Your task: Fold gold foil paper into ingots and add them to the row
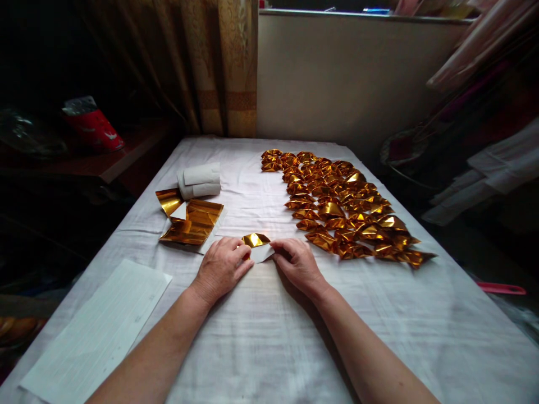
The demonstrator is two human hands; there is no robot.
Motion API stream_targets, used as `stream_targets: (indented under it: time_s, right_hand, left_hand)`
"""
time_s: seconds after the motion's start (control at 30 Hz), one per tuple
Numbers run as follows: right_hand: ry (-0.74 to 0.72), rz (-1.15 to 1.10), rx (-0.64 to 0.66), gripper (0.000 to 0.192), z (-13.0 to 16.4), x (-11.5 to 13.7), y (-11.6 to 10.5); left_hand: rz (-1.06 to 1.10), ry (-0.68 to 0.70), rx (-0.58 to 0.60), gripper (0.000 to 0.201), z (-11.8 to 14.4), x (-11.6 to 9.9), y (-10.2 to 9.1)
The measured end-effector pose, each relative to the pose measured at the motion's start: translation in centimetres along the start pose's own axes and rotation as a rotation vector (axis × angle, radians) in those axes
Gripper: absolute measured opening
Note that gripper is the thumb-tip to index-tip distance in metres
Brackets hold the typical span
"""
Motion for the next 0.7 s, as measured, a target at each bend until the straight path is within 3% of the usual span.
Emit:
stream_targets:
  time_s: [0.23,0.47,0.6,0.7]
  right_hand:
    - [0.001,0.035,-0.052,0.011,-0.2,0.4,0.6]
    - [-0.186,0.121,0.142,0.013,0.0,0.9,0.8]
    - [-0.248,0.185,0.201,0.016,0.2,1.4,0.7]
    - [-0.269,0.225,0.251,0.019,0.2,1.9,0.4]
  left_hand:
    - [-0.006,0.004,-0.033,0.007,0.0,-0.2,-0.1]
    - [-0.013,0.006,-0.017,0.009,0.1,-0.1,-0.1]
    - [-0.050,0.017,-0.043,0.031,0.2,-0.2,0.2]
    - [-0.079,0.037,-0.040,0.031,0.2,-0.3,0.2]
Point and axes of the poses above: each hand's wrist, its own z-axis away from the middle knuckle, its own y-axis out of the palm, x = y × z, the point moved 1 cm from there along -z, towards the middle knuckle, and after that the axes turned 14 degrees about -z, right-handed, at the moved point
